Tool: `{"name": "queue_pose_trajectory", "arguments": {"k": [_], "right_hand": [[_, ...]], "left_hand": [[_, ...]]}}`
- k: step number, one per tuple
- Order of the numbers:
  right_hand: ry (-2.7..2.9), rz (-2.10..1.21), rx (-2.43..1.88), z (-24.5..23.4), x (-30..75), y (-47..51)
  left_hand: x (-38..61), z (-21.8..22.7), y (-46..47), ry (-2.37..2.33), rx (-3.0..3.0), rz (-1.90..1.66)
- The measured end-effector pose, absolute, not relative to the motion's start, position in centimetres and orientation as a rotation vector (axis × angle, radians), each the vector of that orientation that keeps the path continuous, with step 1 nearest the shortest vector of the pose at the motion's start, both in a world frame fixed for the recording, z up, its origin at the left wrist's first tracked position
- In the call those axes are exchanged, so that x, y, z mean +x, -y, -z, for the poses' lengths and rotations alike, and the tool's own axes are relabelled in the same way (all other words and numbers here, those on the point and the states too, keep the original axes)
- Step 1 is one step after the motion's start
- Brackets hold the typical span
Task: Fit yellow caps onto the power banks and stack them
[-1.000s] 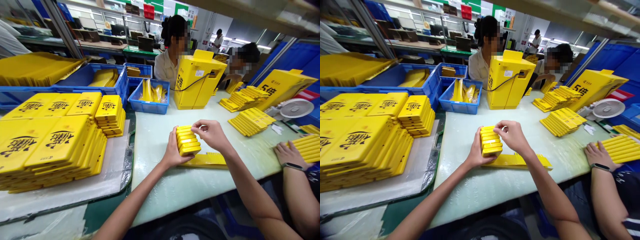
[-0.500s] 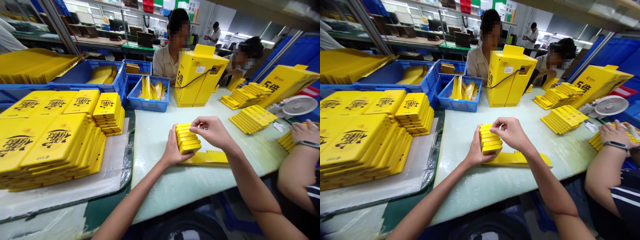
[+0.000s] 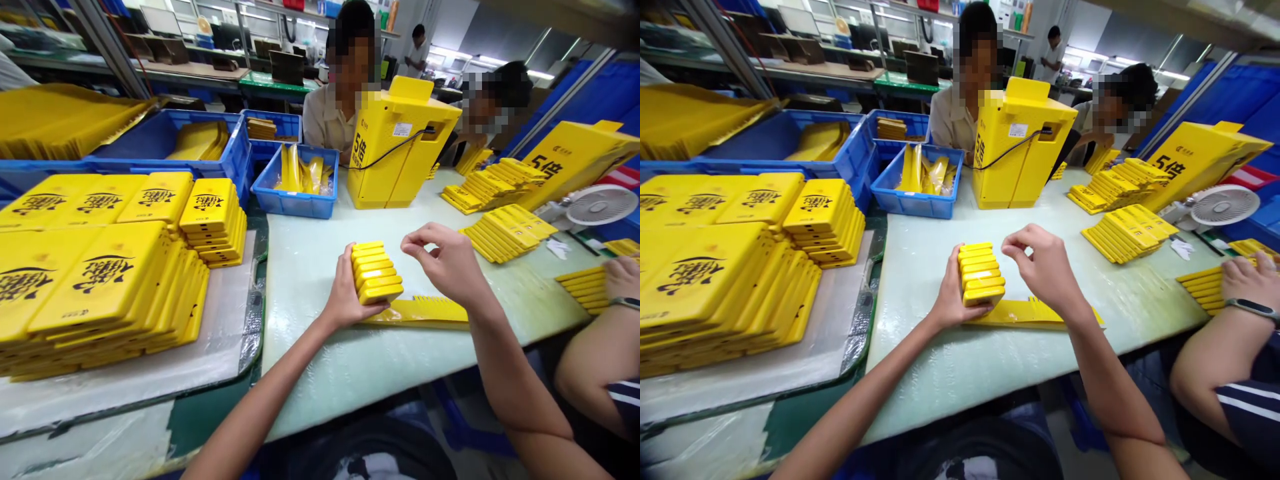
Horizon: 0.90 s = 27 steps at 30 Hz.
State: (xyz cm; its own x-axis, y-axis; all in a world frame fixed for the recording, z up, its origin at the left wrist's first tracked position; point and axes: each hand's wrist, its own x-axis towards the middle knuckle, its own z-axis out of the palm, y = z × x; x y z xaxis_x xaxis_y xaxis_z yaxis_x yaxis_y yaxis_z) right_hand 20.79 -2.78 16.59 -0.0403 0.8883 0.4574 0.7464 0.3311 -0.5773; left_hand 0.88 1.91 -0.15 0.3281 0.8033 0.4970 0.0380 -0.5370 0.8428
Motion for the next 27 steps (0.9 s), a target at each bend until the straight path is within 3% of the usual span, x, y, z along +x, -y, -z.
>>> {"name": "queue_pose_trajectory", "arguments": {"k": [5, 11, 15, 21, 27], "right_hand": [[1.891, -0.592, -1.429, -15.9, 19.1, 3.4], [2.083, -0.256, -1.495, -15.2, 18.6, 3.2], [1.795, -0.042, -1.515, -16.2, 20.7, 2.1], [1.931, -0.52, -1.405, -16.0, 18.8, 3.9], [2.064, -0.325, -1.456, -14.2, 17.7, 4.0]], "left_hand": [[0.7, -0.1, -1.7, -0.77, 1.822, -1.228], [0.7, -0.3, -1.7, -0.777, 1.833, -1.215], [0.8, 0.1, -1.9, -0.762, 1.871, -1.231], [0.7, -0.1, -1.7, -0.767, 1.859, -1.22], [0.8, -0.4, -1.8, -0.796, 1.861, -1.214]]}}
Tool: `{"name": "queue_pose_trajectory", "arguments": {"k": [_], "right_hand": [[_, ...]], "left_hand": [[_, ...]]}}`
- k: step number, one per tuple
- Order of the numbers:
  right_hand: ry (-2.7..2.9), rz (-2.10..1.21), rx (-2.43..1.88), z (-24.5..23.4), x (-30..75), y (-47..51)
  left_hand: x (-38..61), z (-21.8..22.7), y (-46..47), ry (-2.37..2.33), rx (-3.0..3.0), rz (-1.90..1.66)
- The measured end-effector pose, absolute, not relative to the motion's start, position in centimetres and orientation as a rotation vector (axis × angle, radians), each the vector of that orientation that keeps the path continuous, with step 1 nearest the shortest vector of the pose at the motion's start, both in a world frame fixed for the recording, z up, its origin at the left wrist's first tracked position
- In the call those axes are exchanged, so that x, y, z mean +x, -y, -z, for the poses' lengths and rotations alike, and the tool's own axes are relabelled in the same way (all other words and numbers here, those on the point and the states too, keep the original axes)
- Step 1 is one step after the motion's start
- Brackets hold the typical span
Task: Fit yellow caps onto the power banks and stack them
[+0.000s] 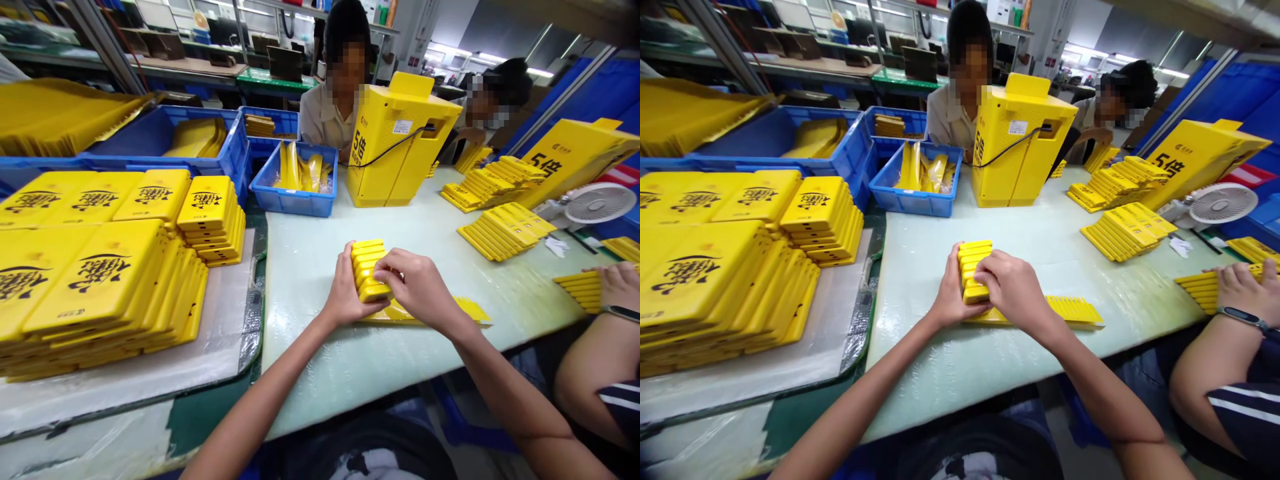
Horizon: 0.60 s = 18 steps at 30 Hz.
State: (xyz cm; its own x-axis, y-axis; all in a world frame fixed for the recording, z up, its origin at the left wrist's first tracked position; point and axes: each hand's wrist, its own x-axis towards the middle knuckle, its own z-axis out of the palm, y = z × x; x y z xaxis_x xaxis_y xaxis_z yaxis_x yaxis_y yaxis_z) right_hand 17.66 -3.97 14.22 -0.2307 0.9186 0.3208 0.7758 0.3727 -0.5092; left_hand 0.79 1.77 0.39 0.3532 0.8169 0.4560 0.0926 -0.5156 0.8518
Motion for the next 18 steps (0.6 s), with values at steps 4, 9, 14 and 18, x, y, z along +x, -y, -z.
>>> {"name": "queue_pose_trajectory", "arguments": {"k": [4, 9, 14, 18], "right_hand": [[1.791, 0.03, -1.523, -15.1, 20.5, 2.4], [1.726, -0.401, -1.397, -16.3, 20.4, 3.3], [2.019, -0.563, -1.489, -15.8, 18.5, 4.1], [1.894, -0.262, -1.548, -16.2, 19.0, 2.9]], "left_hand": [[0.8, -0.2, -1.9, -0.774, 1.871, -1.225], [0.8, -0.2, -1.8, -0.757, 1.868, -1.227], [0.8, -0.4, -1.7, -0.779, 1.859, -1.21], [0.7, -0.4, -1.8, -0.783, 1.862, -1.228]]}}
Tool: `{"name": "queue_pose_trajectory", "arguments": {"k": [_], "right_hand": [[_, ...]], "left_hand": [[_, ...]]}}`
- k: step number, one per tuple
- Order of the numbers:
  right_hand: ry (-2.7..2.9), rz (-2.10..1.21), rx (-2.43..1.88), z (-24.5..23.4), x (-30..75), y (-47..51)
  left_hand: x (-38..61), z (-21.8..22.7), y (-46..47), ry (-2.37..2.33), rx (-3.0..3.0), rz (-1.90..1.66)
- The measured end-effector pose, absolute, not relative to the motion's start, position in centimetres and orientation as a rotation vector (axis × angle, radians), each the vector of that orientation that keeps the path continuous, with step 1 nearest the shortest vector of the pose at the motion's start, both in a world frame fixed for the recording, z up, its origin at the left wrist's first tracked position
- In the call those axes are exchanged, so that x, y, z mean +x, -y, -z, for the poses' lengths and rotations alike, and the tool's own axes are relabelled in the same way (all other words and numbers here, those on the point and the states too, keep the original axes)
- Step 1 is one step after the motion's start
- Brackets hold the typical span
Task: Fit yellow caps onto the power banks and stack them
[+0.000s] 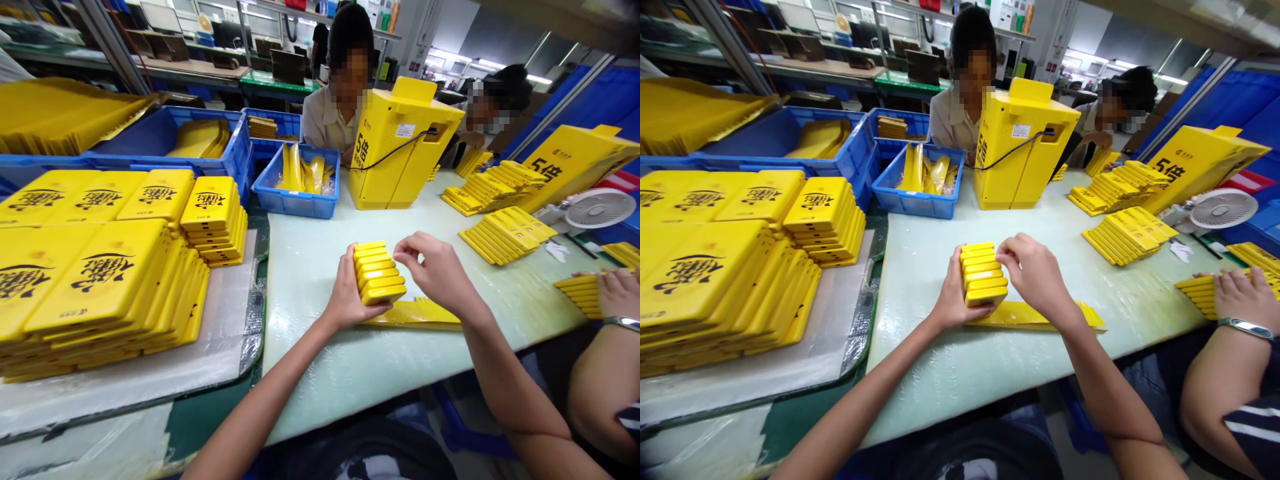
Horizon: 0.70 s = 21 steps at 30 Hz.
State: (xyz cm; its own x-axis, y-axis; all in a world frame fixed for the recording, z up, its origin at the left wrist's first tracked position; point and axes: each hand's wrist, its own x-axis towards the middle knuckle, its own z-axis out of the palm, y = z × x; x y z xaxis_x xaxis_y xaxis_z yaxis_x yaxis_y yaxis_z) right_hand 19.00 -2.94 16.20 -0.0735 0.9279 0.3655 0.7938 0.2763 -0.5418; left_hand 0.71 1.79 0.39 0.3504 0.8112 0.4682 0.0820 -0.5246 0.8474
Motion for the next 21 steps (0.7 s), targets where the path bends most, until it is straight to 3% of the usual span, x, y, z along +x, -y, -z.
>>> {"name": "queue_pose_trajectory", "arguments": {"k": [6, 15, 21], "right_hand": [[1.833, -0.664, -1.327, -16.0, 16.0, 2.8], [1.6, -0.48, -1.494, -15.5, 18.1, 1.9], [1.651, -0.61, -1.49, -15.4, 17.4, 2.7]], "left_hand": [[0.6, -0.7, -1.6, -0.806, 1.86, -1.177], [0.8, -0.8, -1.7, -0.789, 1.874, -1.211], [0.7, -0.6, -1.8, -0.795, 1.853, -1.212]]}}
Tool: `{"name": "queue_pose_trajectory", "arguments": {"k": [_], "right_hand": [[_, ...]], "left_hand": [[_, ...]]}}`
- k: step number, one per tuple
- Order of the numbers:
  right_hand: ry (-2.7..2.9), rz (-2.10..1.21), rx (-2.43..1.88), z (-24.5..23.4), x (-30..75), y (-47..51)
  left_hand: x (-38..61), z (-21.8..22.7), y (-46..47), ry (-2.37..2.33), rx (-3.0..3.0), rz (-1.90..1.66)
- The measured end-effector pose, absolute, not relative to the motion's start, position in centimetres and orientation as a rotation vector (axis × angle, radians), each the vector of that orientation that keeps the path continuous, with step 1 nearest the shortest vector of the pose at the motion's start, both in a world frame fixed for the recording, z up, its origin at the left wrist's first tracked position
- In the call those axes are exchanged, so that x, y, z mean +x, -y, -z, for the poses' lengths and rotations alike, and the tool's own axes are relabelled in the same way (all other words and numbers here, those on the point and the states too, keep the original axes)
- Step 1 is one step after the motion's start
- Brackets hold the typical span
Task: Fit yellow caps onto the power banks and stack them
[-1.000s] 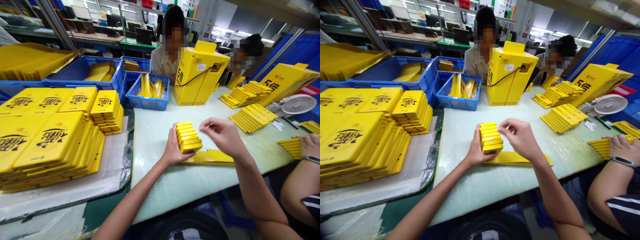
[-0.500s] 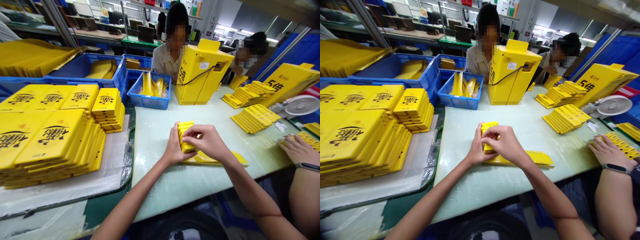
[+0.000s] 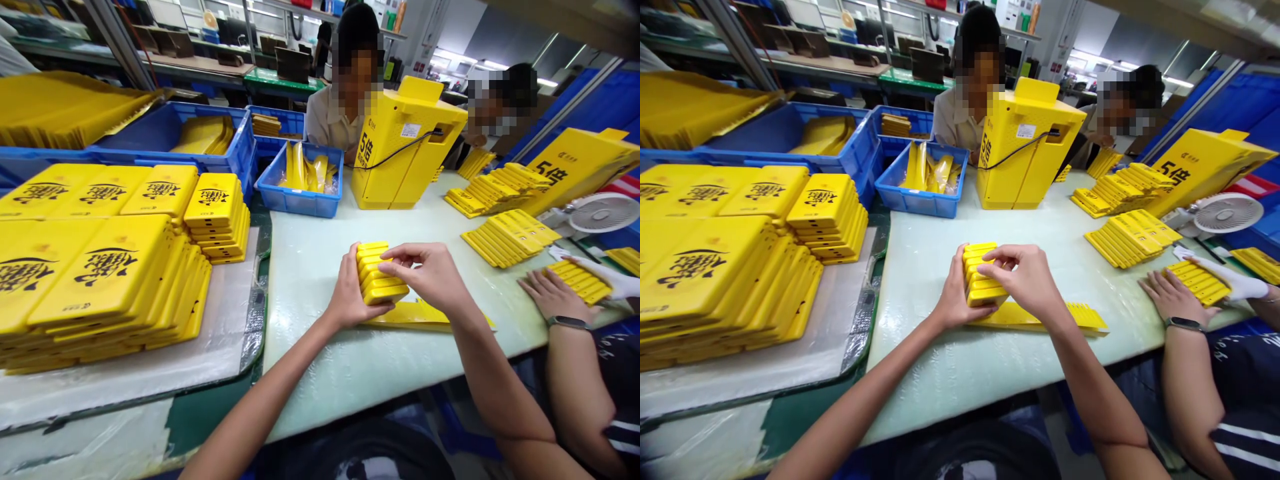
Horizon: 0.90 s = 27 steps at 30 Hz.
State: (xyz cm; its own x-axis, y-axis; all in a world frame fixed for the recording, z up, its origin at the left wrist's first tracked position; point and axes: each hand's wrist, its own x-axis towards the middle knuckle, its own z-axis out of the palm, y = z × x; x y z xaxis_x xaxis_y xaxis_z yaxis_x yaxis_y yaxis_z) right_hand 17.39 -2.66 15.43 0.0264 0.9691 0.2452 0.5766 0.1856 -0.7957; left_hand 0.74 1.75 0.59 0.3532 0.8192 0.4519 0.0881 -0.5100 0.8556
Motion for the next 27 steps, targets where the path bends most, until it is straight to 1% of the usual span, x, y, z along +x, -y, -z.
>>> {"name": "queue_pose_trajectory", "arguments": {"k": [2, 5, 8, 10, 11, 14, 15, 16, 19, 21, 24, 27], "right_hand": [[1.752, -0.565, -1.509, -15.0, 17.0, 2.8], [1.869, -0.392, -1.539, -14.4, 18.0, 2.3], [1.735, -0.121, -1.66, -14.6, 20.0, 1.4], [1.627, -0.042, -1.634, -15.1, 20.5, 0.9], [1.638, -0.091, -1.576, -15.2, 20.2, 0.7], [1.874, -0.411, -1.375, -15.3, 18.2, 0.4], [1.941, -0.463, -1.357, -15.1, 17.6, 0.3], [1.971, -0.449, -1.377, -15.0, 17.1, 0.1], [1.839, -0.22, -1.519, -14.5, 17.3, -0.6], [1.716, -0.182, -1.506, -14.6, 18.1, -0.7], [1.69, -0.336, -1.372, -14.9, 18.3, -0.2], [1.806, -0.493, -1.347, -14.9, 17.1, 0.3]], "left_hand": [[0.7, -0.6, -1.7, -0.799, 1.85, -1.197], [0.7, -0.6, -1.7, -0.801, 1.864, -1.2], [0.8, -0.4, -1.8, -0.782, 1.886, -1.232], [0.8, -0.3, -1.9, -0.769, 1.892, -1.24], [0.8, -0.2, -1.9, -0.769, 1.893, -1.235], [0.7, -0.1, -2.0, -0.801, 1.878, -1.2], [0.6, -0.1, -2.0, -0.812, 1.873, -1.188], [0.5, -0.2, -2.0, -0.818, 1.871, -1.182], [0.5, -0.2, -2.0, -0.807, 1.875, -1.206], [0.5, -0.2, -2.0, -0.79, 1.873, -1.233], [0.5, -0.1, -2.1, -0.787, 1.863, -1.234], [0.6, 0.0, -2.1, -0.809, 1.857, -1.206]]}}
